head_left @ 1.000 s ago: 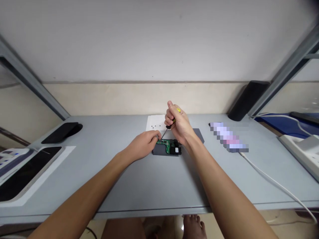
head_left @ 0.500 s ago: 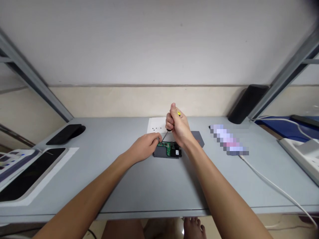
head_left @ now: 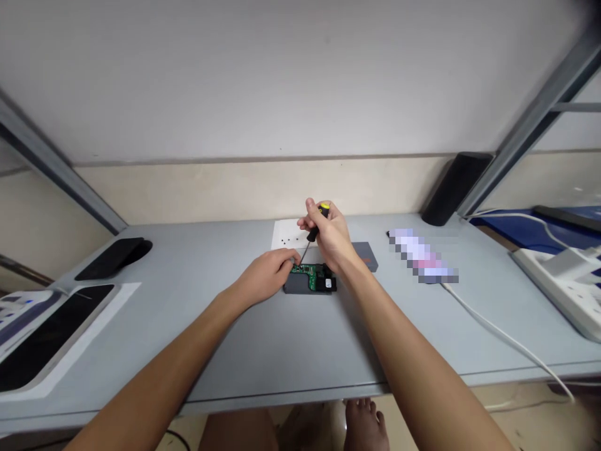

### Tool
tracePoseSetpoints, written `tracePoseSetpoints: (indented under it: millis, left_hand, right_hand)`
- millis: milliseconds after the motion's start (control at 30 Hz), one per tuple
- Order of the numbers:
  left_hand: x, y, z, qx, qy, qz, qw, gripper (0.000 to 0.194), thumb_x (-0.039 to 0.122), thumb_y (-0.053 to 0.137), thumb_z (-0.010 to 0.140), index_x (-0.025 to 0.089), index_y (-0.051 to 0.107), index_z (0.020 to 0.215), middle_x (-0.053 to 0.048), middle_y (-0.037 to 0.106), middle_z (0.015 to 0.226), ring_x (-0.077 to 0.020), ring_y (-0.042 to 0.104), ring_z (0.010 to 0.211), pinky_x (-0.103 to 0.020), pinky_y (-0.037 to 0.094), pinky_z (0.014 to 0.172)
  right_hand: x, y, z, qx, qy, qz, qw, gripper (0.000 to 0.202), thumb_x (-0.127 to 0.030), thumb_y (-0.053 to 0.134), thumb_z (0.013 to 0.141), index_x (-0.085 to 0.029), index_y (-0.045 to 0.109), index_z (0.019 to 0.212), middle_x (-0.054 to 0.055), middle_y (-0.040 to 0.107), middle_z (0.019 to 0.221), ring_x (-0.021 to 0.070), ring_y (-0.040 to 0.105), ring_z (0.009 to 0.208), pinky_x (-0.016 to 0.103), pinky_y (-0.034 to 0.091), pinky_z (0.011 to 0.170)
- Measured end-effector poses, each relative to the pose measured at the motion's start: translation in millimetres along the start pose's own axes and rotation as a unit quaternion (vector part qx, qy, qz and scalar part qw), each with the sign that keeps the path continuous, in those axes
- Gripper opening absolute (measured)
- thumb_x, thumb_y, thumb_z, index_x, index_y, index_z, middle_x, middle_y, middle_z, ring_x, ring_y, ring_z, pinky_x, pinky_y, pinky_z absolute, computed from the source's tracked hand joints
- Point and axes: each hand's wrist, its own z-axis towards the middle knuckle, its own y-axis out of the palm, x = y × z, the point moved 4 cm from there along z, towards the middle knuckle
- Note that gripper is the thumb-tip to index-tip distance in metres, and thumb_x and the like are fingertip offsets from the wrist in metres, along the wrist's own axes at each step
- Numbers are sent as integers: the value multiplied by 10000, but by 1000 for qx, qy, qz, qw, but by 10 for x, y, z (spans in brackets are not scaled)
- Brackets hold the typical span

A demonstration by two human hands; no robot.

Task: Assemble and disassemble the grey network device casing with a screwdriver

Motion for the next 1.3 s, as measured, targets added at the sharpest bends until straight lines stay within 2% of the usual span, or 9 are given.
tracePoseSetpoints:
  millis: [100,267,433,533,667,767,933,1133,1300]
  left_hand:
    - [-6,2,5,1,-8,7,1000,294,229,358,949,229,648,902,-40,738,907,-232,656,810,-345,492,773]
    - [6,0,-4,2,-11,1,1000,293,214,356,957,230,644,906,-33,734,901,-218,643,786,-340,489,758]
    - [-12,3,-8,9,-3,-2,1000,286,209,369,963,232,650,915,-29,697,876,-216,622,785,-349,499,779]
    - [-22,7,-1,27,16,2,999,300,225,369,978,226,665,930,-46,659,935,-213,609,800,-359,509,791]
    - [-40,27,6,19,14,4,1000,324,230,353,983,220,674,937,-59,633,975,-221,615,828,-373,519,804]
    - [-42,23,8,21,15,-3,1000,324,238,354,982,220,672,925,-68,644,981,-238,641,885,-386,531,836]
    - [-30,3,17,26,23,-12,999,314,235,373,964,219,678,892,-67,689,963,-241,659,896,-386,545,852]
    - [-77,-38,14,-3,18,-22,1000,354,256,370,981,230,721,944,-61,738,1011,-246,672,958,-394,534,931]
    - [-136,-151,-75,-78,-11,-66,995,454,530,491,1008,237,687,1295,-80,714,1139,-233,652,940,-351,543,847]
  right_hand:
    - [11,-23,9,25,-8,-45,999,553,-681,855,725,-256,507,789,-84,456,599,113,528,622,281,436,663]
    - [27,-64,44,31,16,-32,999,472,-707,672,894,-241,642,960,-35,562,718,113,539,649,274,430,637]
    - [29,-46,42,3,41,2,999,475,-648,798,811,-237,585,919,-26,617,793,110,614,694,278,481,685]
    - [32,-37,18,8,16,-43,999,541,-654,851,749,-255,513,888,-72,549,701,102,559,612,280,452,643]
    - [40,-34,-14,24,-57,-148,987,430,-633,737,885,-264,518,923,-75,514,706,109,520,626,283,434,660]
    - [67,-10,-33,-18,-94,-196,976,316,-580,619,988,-271,549,983,-54,546,769,121,531,699,287,443,714]
    - [80,15,-41,-60,-100,-196,974,325,-569,703,931,-282,562,989,-42,585,825,131,574,753,293,477,731]
    - [-204,-3,6,0,-112,-94,989,380,-550,813,834,-289,580,981,-16,627,902,141,616,795,303,530,741]
    - [-691,-174,-101,-4,-177,-194,965,188,-336,795,856,-284,641,952,-7,623,952,146,564,814,297,492,732]
